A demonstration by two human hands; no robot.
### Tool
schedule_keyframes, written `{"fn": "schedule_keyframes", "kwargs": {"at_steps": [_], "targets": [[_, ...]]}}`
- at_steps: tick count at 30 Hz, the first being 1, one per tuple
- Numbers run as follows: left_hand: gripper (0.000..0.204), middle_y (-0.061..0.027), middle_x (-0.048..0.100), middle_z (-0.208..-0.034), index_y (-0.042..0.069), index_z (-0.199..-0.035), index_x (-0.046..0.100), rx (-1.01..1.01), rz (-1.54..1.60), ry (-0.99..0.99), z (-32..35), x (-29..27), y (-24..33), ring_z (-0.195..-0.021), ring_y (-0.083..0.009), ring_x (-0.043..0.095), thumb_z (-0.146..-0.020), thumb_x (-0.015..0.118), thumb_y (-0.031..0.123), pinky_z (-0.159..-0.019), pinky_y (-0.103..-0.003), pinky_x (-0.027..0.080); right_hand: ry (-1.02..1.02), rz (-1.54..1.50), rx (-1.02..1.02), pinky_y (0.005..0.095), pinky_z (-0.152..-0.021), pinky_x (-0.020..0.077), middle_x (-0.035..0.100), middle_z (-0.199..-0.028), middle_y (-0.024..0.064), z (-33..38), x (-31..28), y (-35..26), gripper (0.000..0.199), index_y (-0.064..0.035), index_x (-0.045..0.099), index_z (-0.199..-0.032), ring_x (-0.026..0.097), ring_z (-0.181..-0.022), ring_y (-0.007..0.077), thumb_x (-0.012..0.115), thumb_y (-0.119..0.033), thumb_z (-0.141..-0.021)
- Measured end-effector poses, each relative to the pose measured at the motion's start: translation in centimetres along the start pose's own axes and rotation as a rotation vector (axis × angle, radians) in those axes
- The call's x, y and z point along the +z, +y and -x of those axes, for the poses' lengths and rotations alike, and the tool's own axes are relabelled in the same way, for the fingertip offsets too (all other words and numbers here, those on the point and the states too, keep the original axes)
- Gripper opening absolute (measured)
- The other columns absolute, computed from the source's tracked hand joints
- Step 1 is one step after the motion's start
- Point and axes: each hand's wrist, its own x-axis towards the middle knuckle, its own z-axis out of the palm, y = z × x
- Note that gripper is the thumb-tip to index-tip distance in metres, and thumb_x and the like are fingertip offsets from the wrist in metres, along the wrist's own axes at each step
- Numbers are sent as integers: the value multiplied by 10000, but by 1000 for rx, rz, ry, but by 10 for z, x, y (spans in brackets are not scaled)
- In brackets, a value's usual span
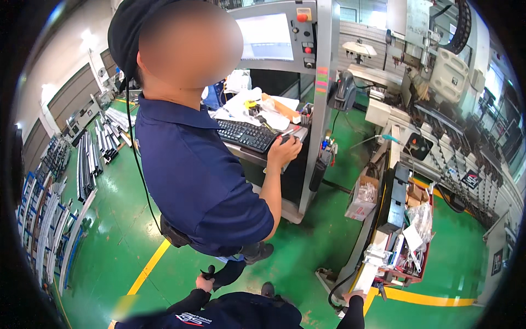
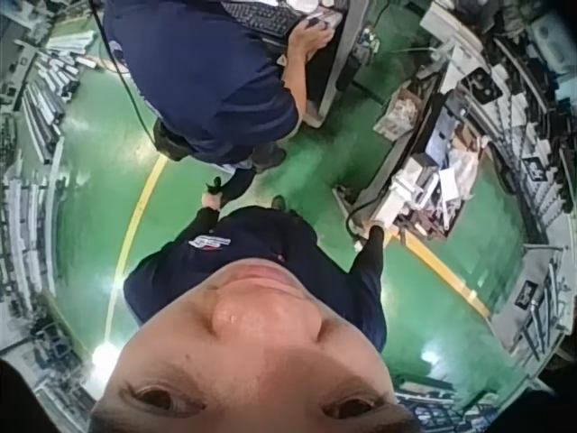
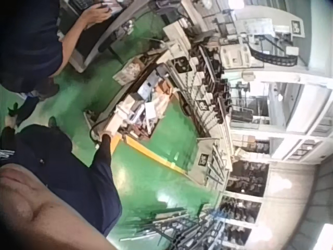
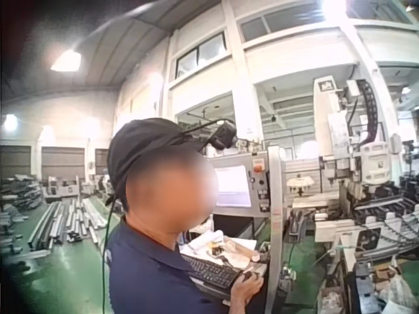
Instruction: The person picks up long metal profiles and places them onto a blue assembly jig to form a window frame. They align the profiles and then walk to a nearby workstation where another person is operating a computer.
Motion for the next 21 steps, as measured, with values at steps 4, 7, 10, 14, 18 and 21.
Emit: {"fn": "schedule_keyframes", "kwargs": {"at_steps": [4,7,10,14,18,21], "targets": [[383,-187,679,-947,8,-1008,614,-96,24,117,39,-11,-14,-930,-364,650,-680,734,164,-835,-425,505,21,23,-61,364,-1052,382,389,-1430,205,44,-31,-12,1090,30,302,-1405,383,-1335,289,715,-636,-648],[387,-192,674,-961,2,-1018,607,-42,-41,99,49,-2,-13,-944,-371,645,-687,729,162,-838,-425,506,-114,39,-180,350,-1040,393,451,-1388,196,-31,-1,21,1062,45,349,-1380,441,-1294,279,681,-665,-663],[392,-198,668,-982,3,-1033,597,-102,-65,130,78,-16,-34,-954,-377,639,-696,721,159,-842,-433,505,-69,24,-249,352,-1043,388,457,-1374,220,-1,-13,21,1067,71,344,-1372,452,-1282,295,670,-662,-669],[403,-203,666,-984,9,-1056,586,-145,-75,212,111,-22,-51,-954,-380,638,-701,714,148,-845,-438,504,52,28,-247,374,-1090,326,376,-1412,283,3,2,21,1150,79,228,-1426,358,-1341,352,664,-662,-662],[415,-240,654,-930,27,-1070,511,-237,-28,366,124,-29,-88,-915,-423,628,-712,695,126,-798,-484,496,75,-42,-230,413,-1114,279,338,-1411,331,11,6,18,1196,91,181,-1435,299,-1359,405,656,-664,-638],[443,-276,632,-882,49,-1087,414,-298,20,528,125,-52,-105,-874,-480,605,-731,671,110,-749,-531,475,59,-39,-251,423,-1092,309,373,-1388,328,8,6,17,1135,101,226,-1411,384,-1308,410,632,-651,-664]]}}
